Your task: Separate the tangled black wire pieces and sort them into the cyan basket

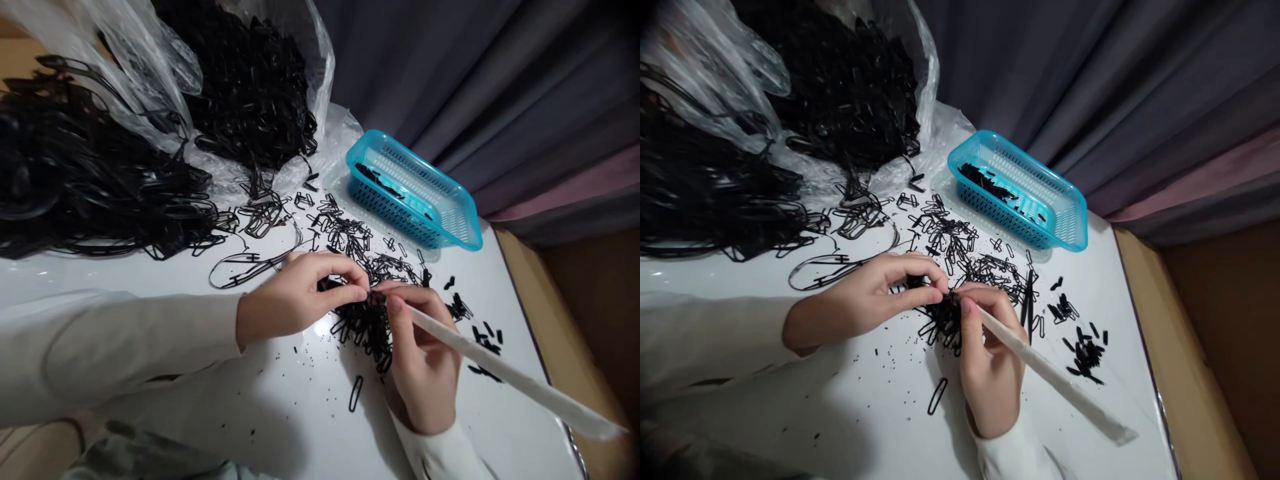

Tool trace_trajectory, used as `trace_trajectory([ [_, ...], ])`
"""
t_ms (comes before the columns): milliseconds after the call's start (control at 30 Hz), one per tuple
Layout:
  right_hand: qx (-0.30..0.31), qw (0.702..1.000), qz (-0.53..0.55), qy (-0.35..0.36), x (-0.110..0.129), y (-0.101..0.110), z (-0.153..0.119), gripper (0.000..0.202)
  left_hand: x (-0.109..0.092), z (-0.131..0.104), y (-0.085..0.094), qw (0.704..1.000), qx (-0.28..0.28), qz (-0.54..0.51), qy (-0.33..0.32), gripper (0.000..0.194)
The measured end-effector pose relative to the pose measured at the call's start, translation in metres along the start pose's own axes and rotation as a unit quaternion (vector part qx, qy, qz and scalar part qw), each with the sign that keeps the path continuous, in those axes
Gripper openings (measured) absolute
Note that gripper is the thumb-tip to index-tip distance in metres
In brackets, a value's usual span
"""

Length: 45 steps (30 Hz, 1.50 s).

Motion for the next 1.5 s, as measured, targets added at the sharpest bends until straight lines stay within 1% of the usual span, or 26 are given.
trace_trajectory([
  [100,0.003,1.000,-0.005,0.005,0.001,-0.001,-0.001,0.010,-0.005,-0.001,-0.002,0.999,0.014,0.018,-0.031,0.013],
  [167,0.002,1.000,-0.006,0.008,0.001,-0.001,-0.002,0.011,-0.007,-0.002,-0.004,0.998,0.026,0.030,-0.040,0.013],
  [267,0.000,1.000,-0.001,0.008,0.002,0.000,-0.002,0.010,-0.009,-0.003,-0.009,0.997,0.056,0.042,-0.035,0.014],
  [333,0.005,1.000,0.013,-0.004,0.000,-0.001,-0.001,0.010,-0.009,-0.003,-0.010,0.997,0.060,0.054,-0.019,0.015],
  [400,0.012,0.999,0.038,-0.021,-0.004,-0.001,0.000,0.011,-0.008,-0.003,-0.008,0.997,0.044,0.066,-0.003,0.016],
  [533,0.022,0.992,0.108,-0.059,-0.013,-0.003,-0.002,0.011,-0.006,-0.002,0.002,0.998,-0.007,0.063,0.011,0.010],
  [600,0.028,0.988,0.137,-0.070,-0.016,-0.004,-0.003,0.011,-0.007,-0.002,0.006,0.997,-0.028,0.076,0.007,0.010],
  [667,0.025,0.988,0.138,-0.066,-0.015,-0.004,-0.004,0.011,-0.008,-0.003,0.007,0.993,-0.040,0.111,-0.011,0.008],
  [733,0.020,0.991,0.120,-0.050,-0.012,-0.003,-0.004,0.012,-0.010,-0.004,0.006,0.989,-0.045,0.140,-0.036,0.013],
  [833,0.024,0.995,0.093,-0.022,-0.005,-0.005,-0.003,0.012,-0.010,-0.004,0.003,0.986,-0.046,0.146,-0.064,0.013],
  [933,0.017,0.998,0.054,0.001,0.000,-0.004,-0.004,0.011,-0.008,-0.003,0.003,0.990,-0.040,0.122,-0.056,0.014],
  [1067,-0.003,0.999,-0.030,0.030,0.006,0.000,-0.007,0.010,-0.008,-0.003,0.004,0.994,-0.039,0.091,-0.042,0.017],
  [1300,-0.024,0.982,-0.147,0.116,0.016,-0.004,-0.009,0.014,-0.008,-0.007,0.004,0.986,-0.065,0.148,-0.037,0.020],
  [1400,-0.022,0.974,-0.187,0.130,0.016,-0.005,-0.009,0.014,-0.009,-0.008,0.004,0.984,-0.072,0.159,-0.041,0.019],
  [1500,-0.011,0.966,-0.233,0.111,0.007,-0.003,-0.005,0.010,-0.012,-0.009,0.009,0.984,-0.090,0.147,-0.049,0.019],
])
Point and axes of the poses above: each hand's wrist, its own z-axis towards the middle knuckle, its own y-axis out of the back of the hand, x = y × z, the point moved 7 cm from there along z, towards the middle knuckle, and after that the axes turned 4 degrees about -z, right-handed, at the moved point
